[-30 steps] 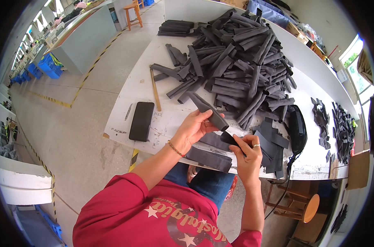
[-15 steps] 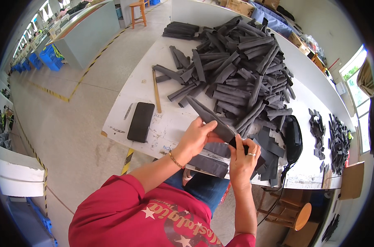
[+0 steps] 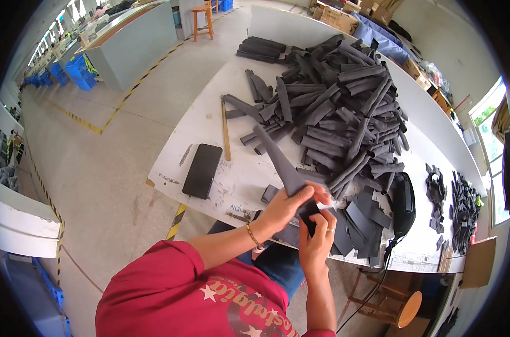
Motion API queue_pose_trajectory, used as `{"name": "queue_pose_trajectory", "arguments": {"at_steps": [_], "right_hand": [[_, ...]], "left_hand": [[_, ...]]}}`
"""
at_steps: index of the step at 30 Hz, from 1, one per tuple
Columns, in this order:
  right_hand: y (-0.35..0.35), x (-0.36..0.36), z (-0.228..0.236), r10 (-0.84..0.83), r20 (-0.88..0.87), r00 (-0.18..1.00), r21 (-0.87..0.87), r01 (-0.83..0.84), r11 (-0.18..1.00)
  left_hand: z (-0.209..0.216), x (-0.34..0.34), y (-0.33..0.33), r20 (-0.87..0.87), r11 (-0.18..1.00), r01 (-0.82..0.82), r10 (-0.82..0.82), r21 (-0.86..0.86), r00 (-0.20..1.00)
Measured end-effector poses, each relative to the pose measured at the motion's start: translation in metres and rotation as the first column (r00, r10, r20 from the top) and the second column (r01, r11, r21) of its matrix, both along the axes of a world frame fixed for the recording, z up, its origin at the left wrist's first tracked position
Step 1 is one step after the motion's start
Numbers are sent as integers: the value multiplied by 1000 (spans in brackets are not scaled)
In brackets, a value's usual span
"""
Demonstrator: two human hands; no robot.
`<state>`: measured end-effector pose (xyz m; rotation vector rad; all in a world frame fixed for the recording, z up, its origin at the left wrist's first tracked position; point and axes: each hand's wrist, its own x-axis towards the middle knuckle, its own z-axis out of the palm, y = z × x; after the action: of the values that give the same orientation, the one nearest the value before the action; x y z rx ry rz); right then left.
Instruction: The recorder is sorting through and inspecting long black foam or rubber parts on a large work surface.
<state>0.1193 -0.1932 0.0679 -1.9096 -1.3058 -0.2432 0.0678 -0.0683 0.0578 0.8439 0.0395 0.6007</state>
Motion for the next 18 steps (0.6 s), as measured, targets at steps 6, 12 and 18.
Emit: {"name": "queue_pose_trajectory", "arguments": {"at_steps": [6,12,18], "right_hand": [[14,-4,12,18,22,1000,44,-18,999],[12,6,8,137,-63,989,-34,-139,990],[5,10,2,136,-68,988,-69,-141,988]], "left_hand": [[2,-7,8,-74,980,-52,38,-193,997],[-4,-6,-13,-20,963,66,-73,-261,997],[-11,-8,-3,-75,941,86,-116,-327,990]]}}
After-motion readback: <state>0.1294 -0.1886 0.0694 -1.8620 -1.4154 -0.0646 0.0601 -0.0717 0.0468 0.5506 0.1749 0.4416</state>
